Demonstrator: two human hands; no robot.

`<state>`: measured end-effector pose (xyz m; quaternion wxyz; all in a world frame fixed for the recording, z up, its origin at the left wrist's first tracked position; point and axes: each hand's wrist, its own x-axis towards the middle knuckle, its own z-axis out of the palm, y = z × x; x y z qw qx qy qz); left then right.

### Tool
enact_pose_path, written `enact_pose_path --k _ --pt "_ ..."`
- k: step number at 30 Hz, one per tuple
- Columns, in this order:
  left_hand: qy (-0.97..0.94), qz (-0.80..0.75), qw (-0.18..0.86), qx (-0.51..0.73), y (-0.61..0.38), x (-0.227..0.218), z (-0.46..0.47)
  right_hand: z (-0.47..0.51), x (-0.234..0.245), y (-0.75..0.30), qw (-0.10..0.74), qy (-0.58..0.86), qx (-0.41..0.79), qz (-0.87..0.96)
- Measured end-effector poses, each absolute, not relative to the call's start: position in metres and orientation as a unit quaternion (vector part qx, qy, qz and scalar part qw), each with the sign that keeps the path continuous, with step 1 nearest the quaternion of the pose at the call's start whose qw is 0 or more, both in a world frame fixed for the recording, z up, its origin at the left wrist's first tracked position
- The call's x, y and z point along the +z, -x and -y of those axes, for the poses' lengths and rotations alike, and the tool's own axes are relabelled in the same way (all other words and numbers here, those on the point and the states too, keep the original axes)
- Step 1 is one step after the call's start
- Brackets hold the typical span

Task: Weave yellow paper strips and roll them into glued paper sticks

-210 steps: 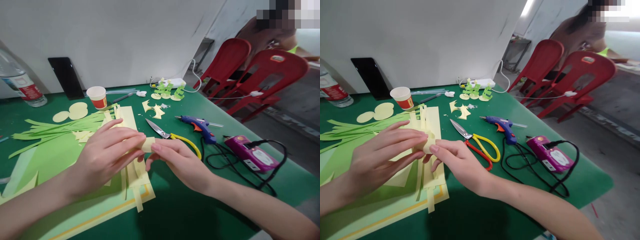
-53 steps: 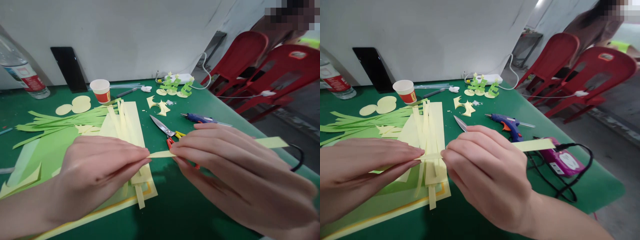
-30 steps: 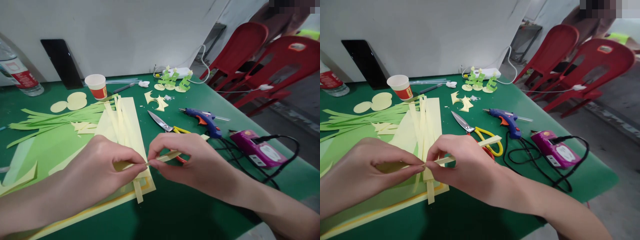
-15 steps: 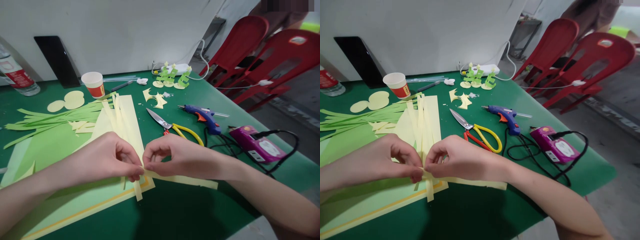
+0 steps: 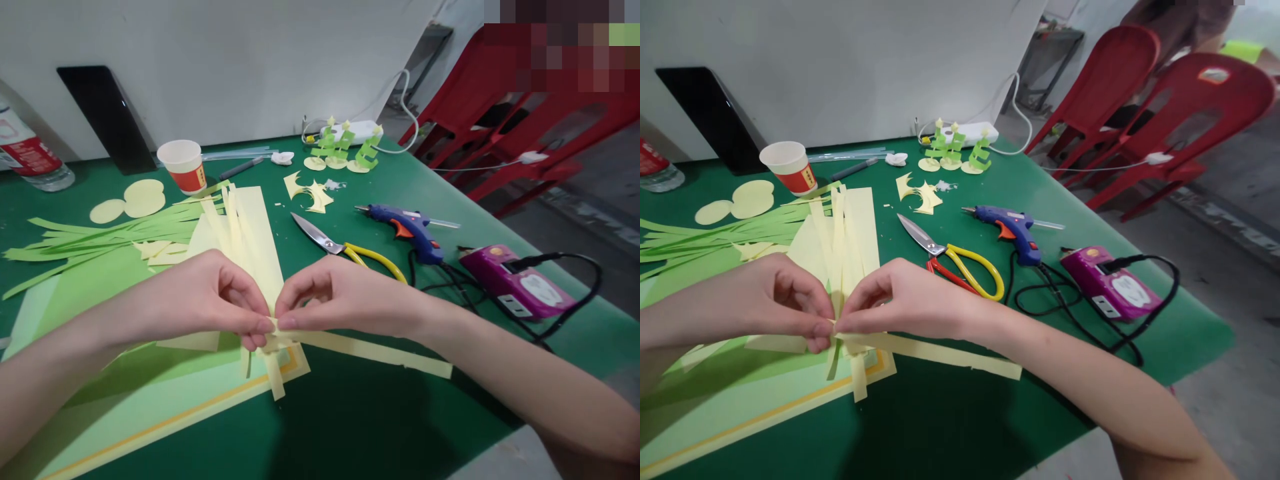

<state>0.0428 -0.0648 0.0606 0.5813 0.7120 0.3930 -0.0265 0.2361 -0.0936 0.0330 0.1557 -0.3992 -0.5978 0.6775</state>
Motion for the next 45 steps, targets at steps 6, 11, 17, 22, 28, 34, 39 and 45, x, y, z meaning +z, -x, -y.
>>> enact_pose_path --k 6,11,17,22,28,34,39,45 --pt "-0.682 -0.432 0.588 -0.044 -0.044 0.066 0.065 0.094 0.029 -0.237 0.158 0.387 0.709 0.568" --pt "-0.717 -0.434 0.543 -0.051 -0.037 0.072 0.059 0.091 0.036 -0.241 0.122 0.410 0.692 0.582" --pt "-0.720 -0.442 0.530 -0.073 -0.028 0.075 0.048 0.090 0.036 -0.252 0.106 0.413 0.677 0.600" --pt "-0.731 -0.433 0.523 -0.062 -0.019 0.077 0.043 0.090 0.037 -0.265 0.044 0.407 0.647 0.644" --pt "-0.749 -0.435 0.498 -0.034 -0.015 0.073 0.038 0.090 0.047 -0.290 -0.012 0.453 0.460 0.764" --pt "-0.738 -0.457 0.494 0.048 -0.038 0.062 0.050 0.095 0.055 -0.261 0.194 0.483 0.286 0.805" --pt "-0.737 -0.450 0.496 0.099 -0.044 0.051 0.062 0.094 0.054 -0.232 0.200 0.452 0.326 0.806" --pt "-0.738 -0.439 0.503 0.099 -0.045 0.052 0.063 0.084 0.058 -0.236 0.162 0.455 0.362 0.797"
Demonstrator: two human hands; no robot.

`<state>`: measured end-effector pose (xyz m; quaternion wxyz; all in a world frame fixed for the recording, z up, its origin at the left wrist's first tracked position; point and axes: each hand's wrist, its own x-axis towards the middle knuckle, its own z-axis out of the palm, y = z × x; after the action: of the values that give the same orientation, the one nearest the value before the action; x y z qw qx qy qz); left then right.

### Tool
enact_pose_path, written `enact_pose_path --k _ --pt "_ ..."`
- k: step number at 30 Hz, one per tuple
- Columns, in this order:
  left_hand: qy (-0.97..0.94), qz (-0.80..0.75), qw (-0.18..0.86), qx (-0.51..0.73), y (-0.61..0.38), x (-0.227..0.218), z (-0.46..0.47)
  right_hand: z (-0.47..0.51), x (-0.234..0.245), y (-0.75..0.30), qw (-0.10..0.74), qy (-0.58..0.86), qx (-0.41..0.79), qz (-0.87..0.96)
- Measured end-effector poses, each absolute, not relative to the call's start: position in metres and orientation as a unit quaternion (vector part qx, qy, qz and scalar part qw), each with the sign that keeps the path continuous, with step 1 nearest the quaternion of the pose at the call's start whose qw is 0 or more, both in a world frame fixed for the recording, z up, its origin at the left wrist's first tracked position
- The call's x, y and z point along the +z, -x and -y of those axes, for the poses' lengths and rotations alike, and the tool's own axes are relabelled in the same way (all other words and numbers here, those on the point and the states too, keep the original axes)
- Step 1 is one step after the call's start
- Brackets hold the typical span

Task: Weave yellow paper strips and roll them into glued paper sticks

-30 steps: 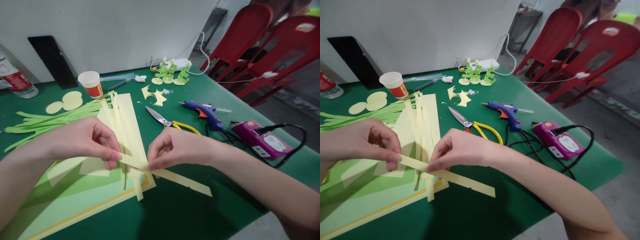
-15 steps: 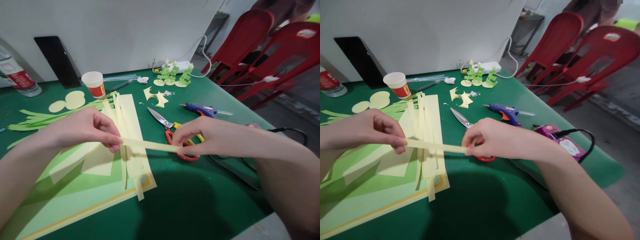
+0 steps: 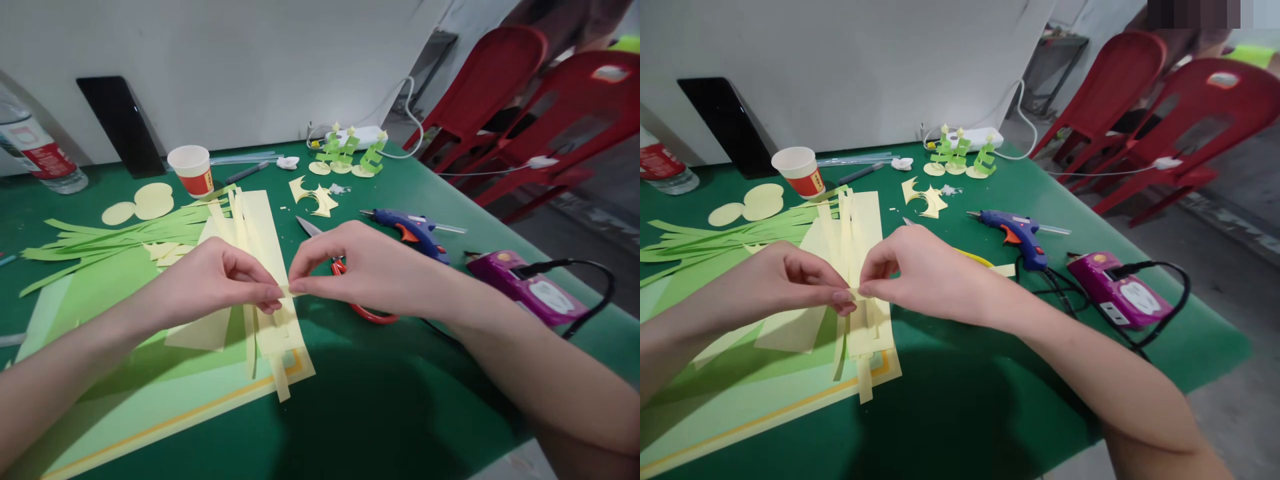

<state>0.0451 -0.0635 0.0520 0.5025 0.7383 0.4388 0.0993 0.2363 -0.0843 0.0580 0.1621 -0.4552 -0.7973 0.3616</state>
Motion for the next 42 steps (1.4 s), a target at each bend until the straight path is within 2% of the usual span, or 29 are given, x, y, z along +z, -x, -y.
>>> enact_pose_path --k 10,22,28,35,37,40,42 --pt "-0.772 -0.428 0.469 0.036 -0.038 0.052 0.056 0.076 0.068 -0.250 0.097 0.489 0.340 0.798" --pt "-0.773 -0.453 0.441 0.048 -0.034 0.061 0.052 0.070 0.075 -0.280 0.051 0.493 0.299 0.815" --pt "-0.766 -0.460 0.442 0.076 -0.039 0.063 0.062 0.084 0.070 -0.255 0.103 0.473 0.293 0.824" --pt "-0.733 -0.500 0.454 0.078 -0.024 0.078 0.051 0.085 0.075 -0.261 0.150 0.520 0.305 0.784" --pt "-0.746 -0.519 0.399 0.126 -0.017 0.078 0.045 0.086 0.077 -0.264 0.159 0.527 0.289 0.783" --pt "-0.749 -0.525 0.305 0.266 -0.016 0.071 0.045 0.089 0.077 -0.258 0.187 0.539 0.258 0.779" --pt "-0.762 -0.481 0.298 0.315 -0.021 0.064 0.050 0.092 0.074 -0.250 0.203 0.530 0.242 0.787"
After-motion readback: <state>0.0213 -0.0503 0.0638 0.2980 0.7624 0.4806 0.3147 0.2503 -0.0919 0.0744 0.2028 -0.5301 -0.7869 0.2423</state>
